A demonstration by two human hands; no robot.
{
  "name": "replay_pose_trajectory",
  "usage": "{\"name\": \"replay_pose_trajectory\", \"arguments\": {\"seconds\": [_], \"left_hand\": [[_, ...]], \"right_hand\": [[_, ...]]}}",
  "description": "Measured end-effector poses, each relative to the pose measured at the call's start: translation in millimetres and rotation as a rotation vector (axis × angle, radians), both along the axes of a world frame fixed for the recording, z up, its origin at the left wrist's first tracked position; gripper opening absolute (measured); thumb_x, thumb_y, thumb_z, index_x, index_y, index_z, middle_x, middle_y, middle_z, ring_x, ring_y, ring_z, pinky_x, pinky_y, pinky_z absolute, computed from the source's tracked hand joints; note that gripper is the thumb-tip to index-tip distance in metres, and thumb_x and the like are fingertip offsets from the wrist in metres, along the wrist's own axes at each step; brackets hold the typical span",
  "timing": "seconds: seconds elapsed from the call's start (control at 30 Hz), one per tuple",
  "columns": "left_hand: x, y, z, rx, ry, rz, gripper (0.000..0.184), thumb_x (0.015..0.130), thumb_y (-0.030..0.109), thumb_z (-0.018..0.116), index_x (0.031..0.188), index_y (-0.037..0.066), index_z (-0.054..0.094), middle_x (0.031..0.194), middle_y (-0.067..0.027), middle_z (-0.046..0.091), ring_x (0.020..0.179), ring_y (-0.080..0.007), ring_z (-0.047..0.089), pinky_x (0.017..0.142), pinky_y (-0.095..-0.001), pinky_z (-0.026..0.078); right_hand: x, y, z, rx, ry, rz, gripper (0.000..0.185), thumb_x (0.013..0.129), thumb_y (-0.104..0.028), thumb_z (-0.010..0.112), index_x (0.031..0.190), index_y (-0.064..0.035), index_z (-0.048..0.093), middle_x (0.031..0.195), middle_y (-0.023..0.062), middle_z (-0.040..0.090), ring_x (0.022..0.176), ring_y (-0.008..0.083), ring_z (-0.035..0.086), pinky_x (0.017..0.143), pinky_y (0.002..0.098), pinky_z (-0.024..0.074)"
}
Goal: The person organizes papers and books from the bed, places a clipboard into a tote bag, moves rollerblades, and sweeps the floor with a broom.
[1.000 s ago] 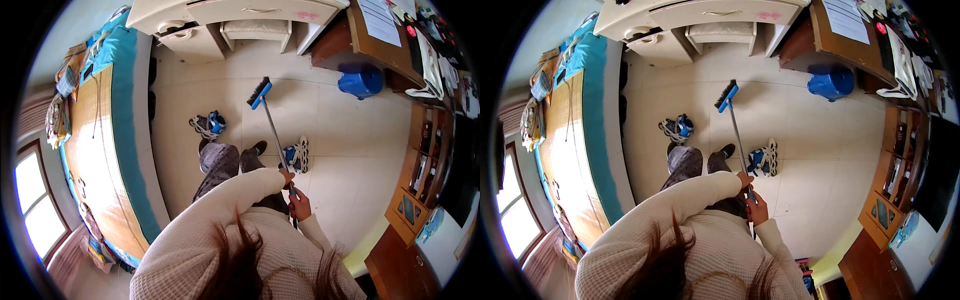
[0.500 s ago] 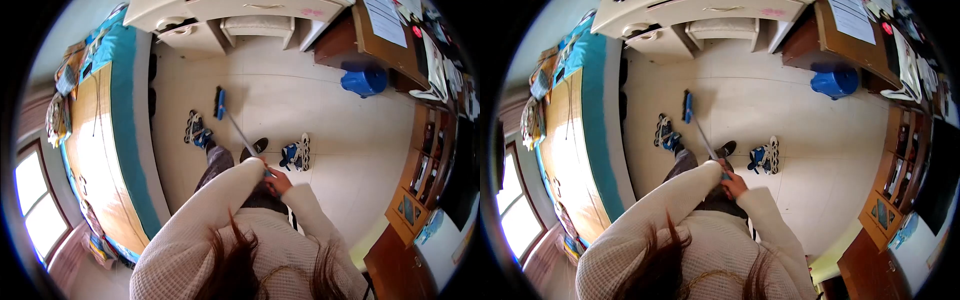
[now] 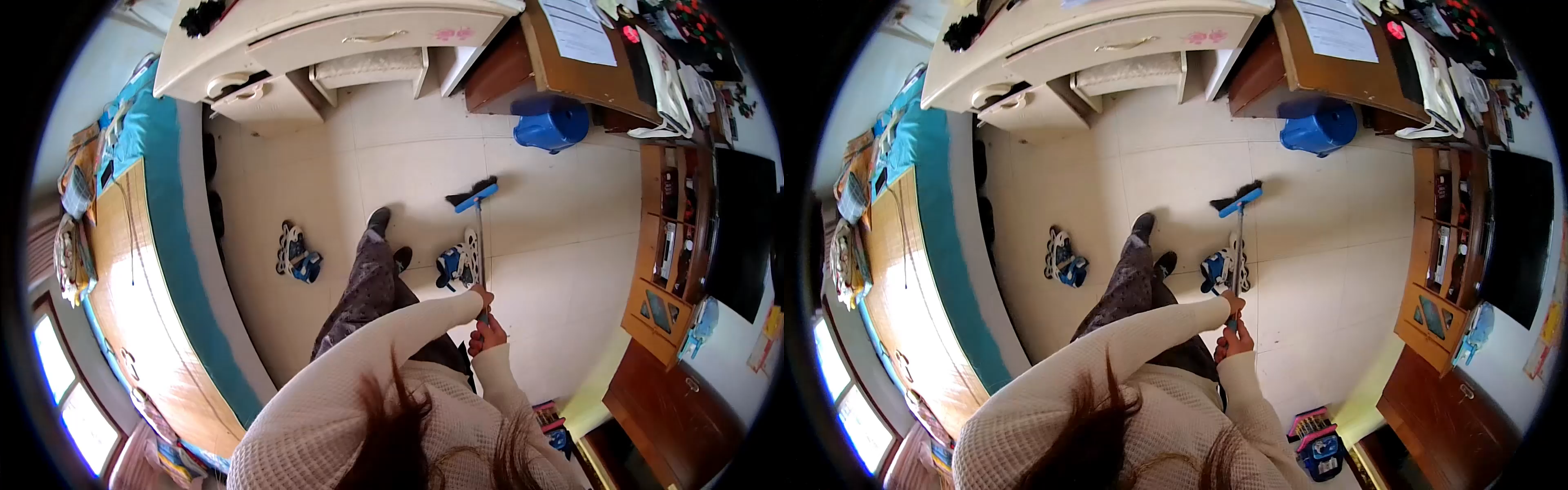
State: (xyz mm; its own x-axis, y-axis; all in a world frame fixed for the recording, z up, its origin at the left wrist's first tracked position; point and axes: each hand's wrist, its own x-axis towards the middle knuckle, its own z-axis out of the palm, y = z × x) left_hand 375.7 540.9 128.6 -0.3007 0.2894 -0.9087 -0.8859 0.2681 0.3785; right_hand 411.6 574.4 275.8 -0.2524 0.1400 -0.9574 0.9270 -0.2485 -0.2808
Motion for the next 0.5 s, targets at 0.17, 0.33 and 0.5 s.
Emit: {"name": "replay_pose_trajectory", "arguments": {"seconds": [0.17,0.33,0.5], "left_hand": [[-21,-51,22,-0.145,0.216,0.331,0.023,0.063,0.020,0.051,0.059,-0.002,0.053,0.055,-0.0149,0.053,0.050,-0.0224,0.053,0.045,-0.0346,0.042],[-130,-125,-49,-0.147,-0.141,0.479,0.026,0.073,0.018,0.040,0.057,0.002,0.051,0.055,-0.0099,0.053,0.040,-0.0225,0.050,0.031,-0.0335,0.038],[-162,-91,-169,-0.012,0.344,-0.263,0.025,0.070,0.020,0.043,0.061,0.000,0.053,0.056,-0.0111,0.054,0.045,-0.0217,0.053,0.036,-0.0359,0.041]], "right_hand": [[-28,-44,17,-0.078,0.100,0.076,0.050,0.073,-0.009,0.044,0.118,-0.0228,0.028,0.049,0.0014,0.035,0.032,0.0076,0.026,0.029,0.0209,0.0209],[-133,-78,-51,-0.310,0.089,0.108,0.036,0.071,-0.011,0.048,0.106,-0.0165,0.041,0.051,0.0010,0.039,0.036,0.0062,0.030,0.031,0.0189,0.0227],[-175,-59,-77,-0.517,-0.066,-0.141,0.021,0.071,-0.014,0.049,0.092,-0.0141,0.046,0.053,-0.0008,0.039,0.036,0.0053,0.030,0.032,0.0187,0.0227]]}}
